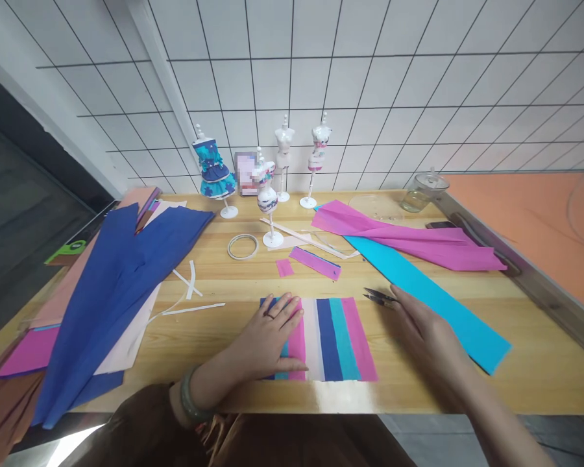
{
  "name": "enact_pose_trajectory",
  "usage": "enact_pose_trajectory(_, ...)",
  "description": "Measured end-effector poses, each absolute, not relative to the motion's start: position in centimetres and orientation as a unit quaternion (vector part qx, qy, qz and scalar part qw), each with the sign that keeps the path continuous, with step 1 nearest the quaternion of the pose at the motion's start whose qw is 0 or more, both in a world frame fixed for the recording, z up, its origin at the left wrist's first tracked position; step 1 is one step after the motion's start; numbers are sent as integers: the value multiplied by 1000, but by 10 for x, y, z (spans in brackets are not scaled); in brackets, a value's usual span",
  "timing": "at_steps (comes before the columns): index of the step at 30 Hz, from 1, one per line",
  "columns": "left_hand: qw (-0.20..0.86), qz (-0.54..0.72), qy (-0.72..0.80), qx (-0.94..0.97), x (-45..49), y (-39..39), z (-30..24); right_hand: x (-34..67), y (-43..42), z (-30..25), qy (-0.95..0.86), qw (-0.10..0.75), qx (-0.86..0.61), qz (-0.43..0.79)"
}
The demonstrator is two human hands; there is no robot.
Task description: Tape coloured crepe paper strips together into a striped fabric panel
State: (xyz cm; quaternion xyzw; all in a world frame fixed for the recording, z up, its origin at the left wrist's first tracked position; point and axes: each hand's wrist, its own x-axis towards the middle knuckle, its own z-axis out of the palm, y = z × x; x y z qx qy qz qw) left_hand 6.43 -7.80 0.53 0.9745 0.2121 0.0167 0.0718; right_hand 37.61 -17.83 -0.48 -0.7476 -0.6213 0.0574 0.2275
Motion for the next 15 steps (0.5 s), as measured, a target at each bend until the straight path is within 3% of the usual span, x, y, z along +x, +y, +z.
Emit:
enact_pose_trajectory(6,78,67,128,986,104,-92,13,408,-177,-43,-731,133,-659,-118)
enact_pose_trajectory(15,107,53,101,988,132,-103,-4,401,-179,-42,-729,122,-656,-154)
